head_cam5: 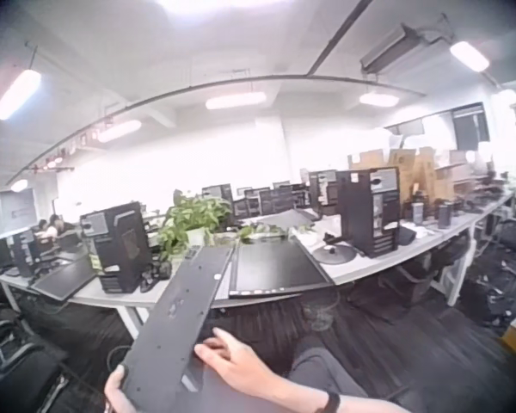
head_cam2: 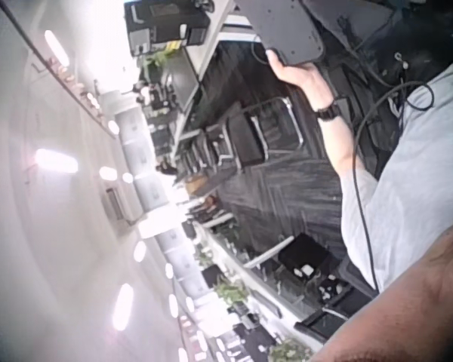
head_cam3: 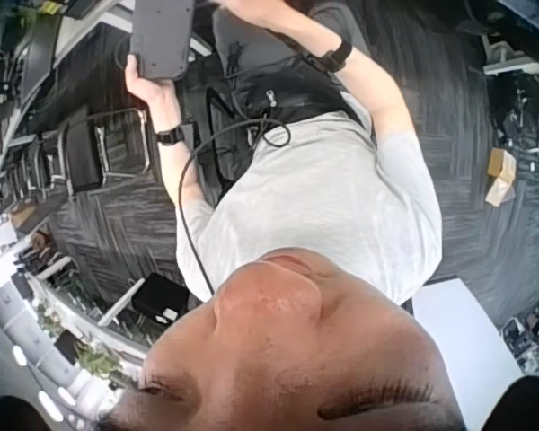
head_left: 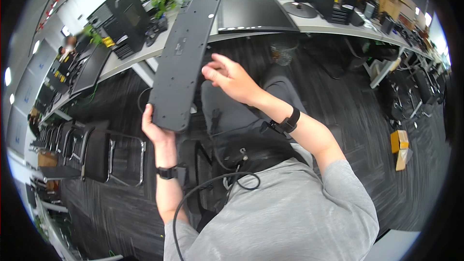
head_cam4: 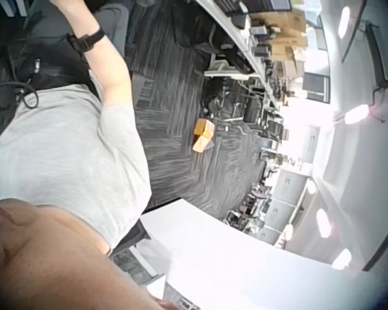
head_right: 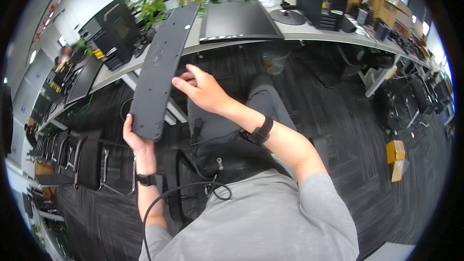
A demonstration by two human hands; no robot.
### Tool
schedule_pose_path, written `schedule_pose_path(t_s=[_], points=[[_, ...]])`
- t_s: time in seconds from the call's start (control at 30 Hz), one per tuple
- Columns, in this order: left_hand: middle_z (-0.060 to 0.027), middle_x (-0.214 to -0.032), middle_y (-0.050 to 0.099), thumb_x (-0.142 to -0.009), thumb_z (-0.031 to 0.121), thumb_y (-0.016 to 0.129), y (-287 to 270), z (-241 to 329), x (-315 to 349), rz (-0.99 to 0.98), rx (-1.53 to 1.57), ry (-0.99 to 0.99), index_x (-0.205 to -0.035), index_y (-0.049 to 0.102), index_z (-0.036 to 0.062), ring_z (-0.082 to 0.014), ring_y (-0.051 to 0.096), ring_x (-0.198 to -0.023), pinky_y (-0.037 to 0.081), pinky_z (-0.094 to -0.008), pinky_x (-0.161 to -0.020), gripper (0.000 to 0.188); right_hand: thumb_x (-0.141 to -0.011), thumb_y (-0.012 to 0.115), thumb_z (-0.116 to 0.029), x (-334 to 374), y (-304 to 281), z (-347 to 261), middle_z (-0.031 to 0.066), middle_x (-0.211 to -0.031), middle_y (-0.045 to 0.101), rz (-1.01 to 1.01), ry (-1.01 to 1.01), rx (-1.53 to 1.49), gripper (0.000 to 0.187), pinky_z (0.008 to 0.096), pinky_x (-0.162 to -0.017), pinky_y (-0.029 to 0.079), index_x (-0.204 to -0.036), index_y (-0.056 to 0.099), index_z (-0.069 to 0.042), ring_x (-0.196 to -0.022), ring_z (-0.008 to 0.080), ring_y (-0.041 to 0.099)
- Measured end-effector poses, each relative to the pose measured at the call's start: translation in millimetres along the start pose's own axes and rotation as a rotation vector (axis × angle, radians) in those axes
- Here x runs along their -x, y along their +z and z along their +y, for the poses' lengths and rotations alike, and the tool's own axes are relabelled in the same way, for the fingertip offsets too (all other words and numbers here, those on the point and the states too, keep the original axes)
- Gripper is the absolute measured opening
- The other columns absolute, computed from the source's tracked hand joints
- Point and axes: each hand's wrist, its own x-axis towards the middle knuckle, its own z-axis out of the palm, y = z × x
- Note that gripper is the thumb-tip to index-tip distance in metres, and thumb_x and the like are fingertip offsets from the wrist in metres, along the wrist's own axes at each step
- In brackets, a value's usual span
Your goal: Removing the side panel of a computer tower using a screwdriver and inspecting internal components.
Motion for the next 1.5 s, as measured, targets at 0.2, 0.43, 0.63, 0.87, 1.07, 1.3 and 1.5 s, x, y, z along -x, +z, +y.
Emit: schedule_pose_path(t_s=[0.2,0.43,0.63,0.87,1.07,1.3,1.5], points=[[-0.0086,-0.098,0.071,-0.098,0.012,0.066,5.3,-17.2,8.6,0.192,-0.179,0.41,-0.103,0.065,0.0007,-0.0183,0.069,-0.091,0.057,-0.0317,-0.086,0.012,-0.101,0.07,-0.031,-11.5,37.1,25.7,0.0087,-0.13,0.064,-0.216,0.119,-0.105,0.055,0.0325,-0.092,0.052,-0.147,0.051,-0.005,-0.111,0.0149,0.064],[-0.0057,-0.099,0.066,-0.097,0.009,0.071,12.1,-27.4,2.4,0.274,-0.43,0.754,-0.106,0.062,-0.0021,-0.0145,0.063,-0.09,0.053,-0.0291,-0.085,0.017,-0.099,0.07,-0.045,-17.4,37.0,35.0,0.0201,-0.144,0.056,-0.231,0.352,0.092,0.088,0.0376,-0.099,0.054,-0.158,0.031,0.007,-0.125,0.0244,0.061],[-0.0069,-0.099,0.066,-0.096,0.01,0.073,19.6,-31.1,-4.4,0.226,-0.854,0.946,-0.107,0.063,-0.0043,-0.015,0.061,-0.09,0.051,-0.0301,-0.085,0.019,-0.102,0.065,-0.049,-11.8,37.6,47.4,0.0204,-0.138,0.06,-0.374,0.439,0.061,0.083,0.035,-0.092,0.057,-0.156,0.034,0.007,-0.113,0.0221,0.067],[-0.0166,-0.089,0.071,-0.09,0.014,0.077,60.1,-22.8,-20.2,0.01,-1.266,1.093,-0.106,0.068,0.0008,-0.0355,0.071,-0.081,0.055,-0.0407,-0.074,0.023,-0.104,0.057,-0.056,-17.6,37.1,52.7,0.0201,-0.132,0.063,-0.307,0.352,-0.2,0.078,0.0371,-0.089,0.058,-0.151,0.043,0.004,-0.113,0.0242,0.067],[-0.0109,-0.094,0.066,-0.089,0.018,0.074,106.0,-38.8,-20.1,-0.144,-1.677,1.159,-0.111,0.068,0.0064,-0.0346,0.067,-0.091,0.054,-0.0436,-0.074,0.026,-0.101,0.034,-0.077,-51.9,23.3,48.6,0.0102,-0.132,0.066,-0.269,0.326,-0.451,0.088,0.0405,-0.106,0.044,-0.15,0.051,-0.005,-0.124,0.0224,0.06],[-0.0057,-0.102,0.055,-0.084,0.018,0.08,104.9,-44.9,-39.2,-0.19,-1.931,1.144,-0.117,0.073,0.0167,-0.0274,0.06,-0.096,0.051,-0.0423,-0.077,0.034,-0.109,0.047,-0.054,-83.5,10.7,64.2,0.0036,-0.109,0.066,-0.314,0.428,-0.546,0.046,0.0361,-0.094,0.05,-0.11,0.064,-0.011,-0.105,0.0185,0.065],[-0.0068,-0.105,0.054,-0.083,0.016,0.079,73.7,-44.5,-42.6,-0.083,-1.851,1.131,-0.12,0.073,0.0181,-0.0284,0.058,-0.1,0.051,-0.0415,-0.081,0.037,-0.107,0.056,-0.042,-98.1,39.0,86.2,0.001,-0.091,0.062,-0.254,0.419,-0.494,0.034,0.0342,-0.083,0.052,-0.094,0.063,-0.011,-0.086,0.0155,0.063]])
